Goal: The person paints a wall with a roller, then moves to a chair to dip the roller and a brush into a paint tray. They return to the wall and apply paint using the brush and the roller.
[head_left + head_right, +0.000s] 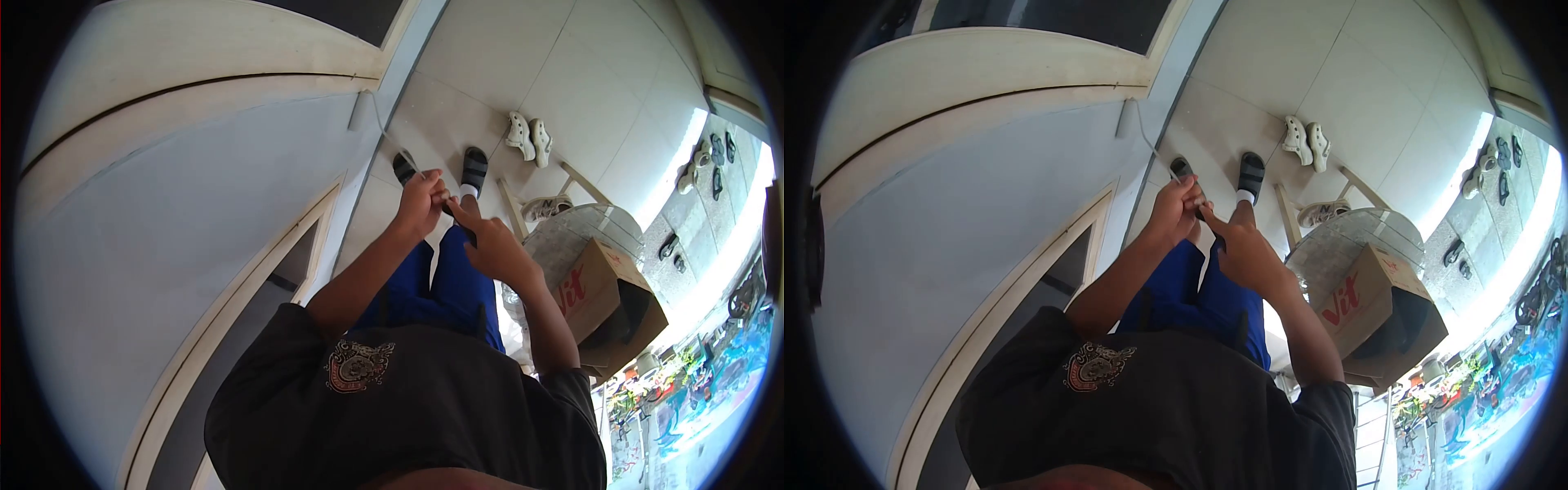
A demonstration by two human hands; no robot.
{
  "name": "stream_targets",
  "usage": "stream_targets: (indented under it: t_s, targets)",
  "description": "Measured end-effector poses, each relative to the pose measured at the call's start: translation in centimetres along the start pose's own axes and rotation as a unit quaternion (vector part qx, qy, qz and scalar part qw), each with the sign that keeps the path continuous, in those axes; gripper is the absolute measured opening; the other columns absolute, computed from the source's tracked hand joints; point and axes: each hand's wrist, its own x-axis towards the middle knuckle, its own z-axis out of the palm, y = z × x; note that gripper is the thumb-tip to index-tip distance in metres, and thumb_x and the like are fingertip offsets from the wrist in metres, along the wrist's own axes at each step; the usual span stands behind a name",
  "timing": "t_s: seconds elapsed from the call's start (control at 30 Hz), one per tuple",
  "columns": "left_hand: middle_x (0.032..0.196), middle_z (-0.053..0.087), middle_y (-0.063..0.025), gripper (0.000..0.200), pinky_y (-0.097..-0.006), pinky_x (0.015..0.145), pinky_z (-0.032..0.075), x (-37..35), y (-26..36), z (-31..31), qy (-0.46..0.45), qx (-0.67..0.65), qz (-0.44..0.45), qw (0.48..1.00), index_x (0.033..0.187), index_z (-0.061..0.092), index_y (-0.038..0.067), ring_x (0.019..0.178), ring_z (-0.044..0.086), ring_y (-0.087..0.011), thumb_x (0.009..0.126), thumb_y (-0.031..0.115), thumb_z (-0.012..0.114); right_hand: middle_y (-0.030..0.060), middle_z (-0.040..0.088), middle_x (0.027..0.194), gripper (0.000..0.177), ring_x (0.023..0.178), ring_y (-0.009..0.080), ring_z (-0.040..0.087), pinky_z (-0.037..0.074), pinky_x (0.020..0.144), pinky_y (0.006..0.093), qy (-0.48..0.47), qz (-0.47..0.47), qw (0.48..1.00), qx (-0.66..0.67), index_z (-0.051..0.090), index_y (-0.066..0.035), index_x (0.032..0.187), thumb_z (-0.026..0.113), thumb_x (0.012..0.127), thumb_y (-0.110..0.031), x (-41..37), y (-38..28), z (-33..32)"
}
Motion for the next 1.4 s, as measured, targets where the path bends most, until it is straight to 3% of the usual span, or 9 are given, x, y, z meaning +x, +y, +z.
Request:
stream_targets:
  t_s: [0.2,0.5,0.67,0.77,1.03,1.13,1.3,1.33,1.4]
  targets:
    - [0.063,0.034,0.0021,0.011,-0.0378,0.072,0.047,-14.0,0.6,8.4,-0.049,-0.031,0.046,0.997,0.100,0.050,0.006,0.056,0.040,-0.0121,0.102,0.016,0.046,0.0282,0.062,0.074,0.078,0.072,0.0457,0.061,0.049,0.074,0.0474,-0.095,0.036,0.995,0.017,0.035,-0.017,0.149,0.060,0.077,0.001,-10.1,-10.2,-8.1]
    - [0.063,0.035,0.0027,0.005,-0.0375,0.071,0.047,-2.0,1.5,1.9,0.015,0.013,0.030,0.999,0.097,0.048,0.004,0.057,0.039,-0.0119,0.098,0.009,0.049,0.0307,0.063,0.087,0.075,0.086,0.0463,0.062,0.048,0.078,0.0465,-0.022,-0.013,1.000,-0.009,0.041,-0.009,0.144,0.052,0.070,0.001,-2.1,-4.9,-3.0]
    - [0.063,0.035,0.0023,0.008,-0.0347,0.069,0.046,-14.4,2.6,8.4,-0.137,-0.035,0.044,0.989,0.094,0.047,0.005,0.058,0.041,-0.0114,0.099,0.010,0.050,0.0296,0.064,0.085,0.078,0.075,0.0407,0.064,0.049,0.079,0.0437,-0.052,-0.007,0.998,-0.022,0.037,-0.012,0.148,0.058,0.073,-0.003,-11.1,-12.8,-9.1]
    - [0.064,0.036,0.0020,0.009,-0.0337,0.068,0.046,-19.7,3.0,11.8,-0.108,-0.036,0.062,0.992,0.094,0.047,0.005,0.058,0.041,-0.0110,0.098,0.011,0.051,0.0272,0.065,0.085,0.078,0.071,0.0391,0.063,0.049,0.079,0.0420,-0.060,-0.036,0.997,-0.038,0.035,-0.012,0.149,0.058,0.074,-0.003,-13.8,-14.9,-10.4]
    - [0.065,0.039,0.0004,0.006,-0.0305,0.059,0.045,1.9,2.9,0.2,0.026,-0.083,0.036,0.996,0.089,0.049,0.004,0.056,0.039,-0.0125,0.095,0.005,0.050,0.0292,0.064,0.088,0.076,0.079,0.0403,0.065,0.050,0.078,0.0418,-0.006,-0.059,0.998,-0.028,0.041,-0.010,0.145,0.055,0.071,-0.001,3.8,-2.2,0.3]
    - [0.065,0.038,-0.0004,0.007,-0.0354,0.064,0.048,4.6,3.0,-1.9,0.073,0.072,0.018,0.995,0.088,0.048,0.005,0.057,0.040,-0.0135,0.095,0.003,0.048,0.0317,0.064,0.094,0.078,0.091,0.0432,0.064,0.049,0.082,0.0462,0.012,-0.052,0.997,-0.064,0.040,-0.004,0.144,0.052,0.067,0.000,5.0,-1.2,2.1]
    - [0.069,0.045,-0.0020,0.005,-0.0431,0.089,0.050,-8.3,2.9,5.1,-0.128,-0.061,-0.021,0.990,0.095,0.048,0.005,0.067,0.051,-0.0179,0.098,0.008,0.049,0.0235,0.064,0.087,0.078,0.076,0.0304,0.064,0.050,0.076,0.0376,-0.057,-0.054,0.996,-0.037,0.038,-0.012,0.147,0.063,0.074,-0.006,-6.8,-8.4,-7.8]
    - [0.071,0.048,-0.0016,0.005,-0.0433,0.096,0.049,-12.0,2.8,6.9,-0.184,-0.065,-0.015,0.981,0.100,0.048,0.005,0.073,0.057,-0.0187,0.099,0.010,0.049,0.0281,0.065,0.096,0.074,0.088,0.0425,0.063,0.047,0.083,0.0431,-0.087,-0.035,0.995,-0.034,0.037,-0.008,0.147,0.060,0.076,-0.005,-9.8,-11.1,-10.3]
    - [0.076,0.049,-0.0031,0.006,-0.0428,0.093,0.049,-19.7,3.0,11.8,-0.193,-0.051,0.025,0.980,0.105,0.047,0.006,0.083,0.058,-0.0218,0.100,0.009,0.046,0.0281,0.064,0.097,0.073,0.087,0.0411,0.063,0.047,0.083,0.0423,-0.132,0.001,0.991,-0.018,0.034,-0.010,0.148,0.063,0.082,-0.004,-14.7,-15.4,-14.1]
